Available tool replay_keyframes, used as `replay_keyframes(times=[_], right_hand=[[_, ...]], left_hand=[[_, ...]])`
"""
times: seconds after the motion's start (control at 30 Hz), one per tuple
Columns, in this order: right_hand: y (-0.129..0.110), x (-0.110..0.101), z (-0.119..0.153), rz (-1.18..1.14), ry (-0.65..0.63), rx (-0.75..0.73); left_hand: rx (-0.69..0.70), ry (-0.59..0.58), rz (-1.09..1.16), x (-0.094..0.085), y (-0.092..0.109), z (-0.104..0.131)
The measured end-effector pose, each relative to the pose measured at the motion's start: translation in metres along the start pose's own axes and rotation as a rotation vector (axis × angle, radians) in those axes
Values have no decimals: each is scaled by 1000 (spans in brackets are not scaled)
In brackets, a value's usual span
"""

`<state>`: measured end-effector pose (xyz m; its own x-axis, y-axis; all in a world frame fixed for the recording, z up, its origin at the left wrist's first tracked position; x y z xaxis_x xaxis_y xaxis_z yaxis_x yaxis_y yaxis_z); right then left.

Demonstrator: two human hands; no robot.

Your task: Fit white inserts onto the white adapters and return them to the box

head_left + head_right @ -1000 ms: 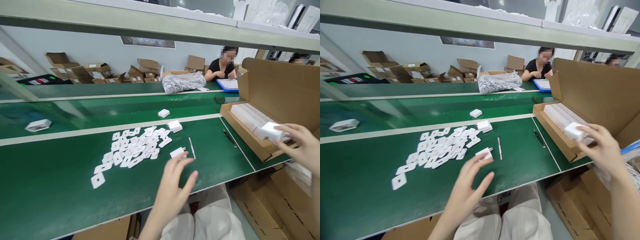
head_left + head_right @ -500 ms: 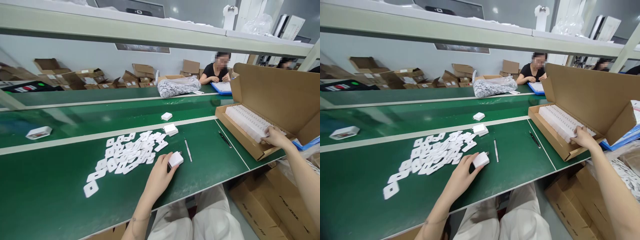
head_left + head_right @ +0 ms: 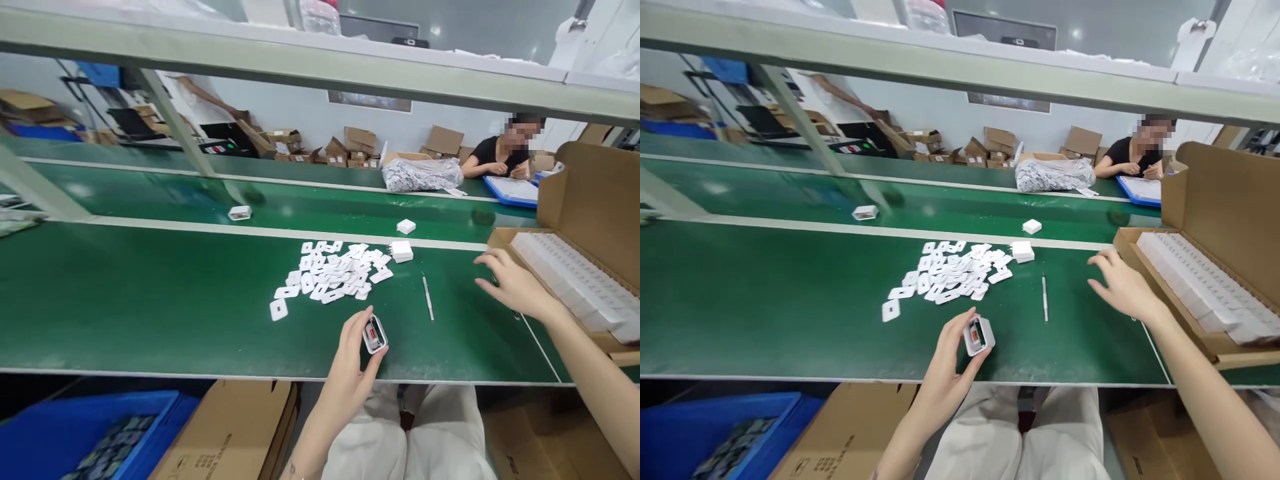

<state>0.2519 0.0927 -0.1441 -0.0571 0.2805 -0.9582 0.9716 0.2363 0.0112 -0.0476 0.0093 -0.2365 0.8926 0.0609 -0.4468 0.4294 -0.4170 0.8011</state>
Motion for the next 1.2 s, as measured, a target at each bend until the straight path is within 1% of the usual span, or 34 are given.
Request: replay_keyframes(times=[0.03, 0.1, 0.13, 0.2, 0.3, 0.37, 0.43, 0.47, 0.53, 0.63, 0.7, 0.73, 0.83, 0.9, 0.93, 0.97, 1.0, 1.07, 1.1, 1.13, 1.17, 1.2], right_hand=[[-18, 12, -21, 16, -38, -57], [-45, 40, -65, 70, -110, -139], [-55, 53, -88, 98, -130, -161], [-65, 79, -134, 134, -155, -176], [-66, 116, -196, 158, -187, -148], [-61, 139, -228, 176, -229, -121], [-55, 157, -249, 203, -279, -101], [-52, 162, -256, 221, -301, -93], [-48, 166, -264, 261, -332, -86], [-40, 156, -259, 321, -364, -82], [-29, 145, -243, 350, -392, -69], [-22, 140, -231, 360, -413, -58], [-7, 127, -188, 362, -496, -52], [-11, 114, -158, 347, -509, -78], [-19, 105, -145, 339, -489, -95], [-31, 95, -134, 334, -455, -111], [-49, 84, -124, 312, -404, -136], [-99, 67, -105, 211, -293, -241], [-131, 59, -95, 94, -225, -345], [-164, 57, -85, -6, -190, -467], [-193, 60, -76, -70, -187, -569], [-214, 66, -73, -126, -197, -608]], left_hand=[[-21, 10, 1, -4, -6, 4], [-51, 56, -5, -18, -19, 11], [-61, 90, -18, -26, -26, 14], [-81, 155, -66, -43, -42, 20], [-118, 221, -114, -60, -64, 29], [-162, 228, -87, -63, -76, 32], [-208, 214, -37, -60, -84, 32], [-222, 208, -15, -59, -85, 32], [-244, 198, 22, -56, -85, 30], [-316, 147, 69, -52, -90, 30], [-356, 114, 75, -50, -94, 33], [-354, 110, 70, -50, -95, 33], [-284, 146, 45, -54, -89, 33], [-253, 175, 29, -56, -85, 31], [-242, 190, 19, -56, -82, 30], [-226, 208, 10, -58, -79, 29], [-201, 232, 3, -59, -75, 27], [-132, 298, -4, -64, -62, 25], [-97, 320, -3, -66, -54, 24], [-65, 329, 0, -66, -45, 24], [-36, 326, 4, -66, -35, 25], [-8, 315, 10, -66, -24, 26]])
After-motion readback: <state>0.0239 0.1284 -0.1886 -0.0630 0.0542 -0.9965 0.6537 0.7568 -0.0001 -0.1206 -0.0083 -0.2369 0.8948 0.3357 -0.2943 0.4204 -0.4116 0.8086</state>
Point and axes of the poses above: each hand's wrist, its own z-axis away from the middle knuckle, its own x-axis out of the palm, y = z × x, the point moved 9 cm from there along -z, towards the middle knuckle, and after that the axes turned 4 degrees about x, right-handed, at the moved point
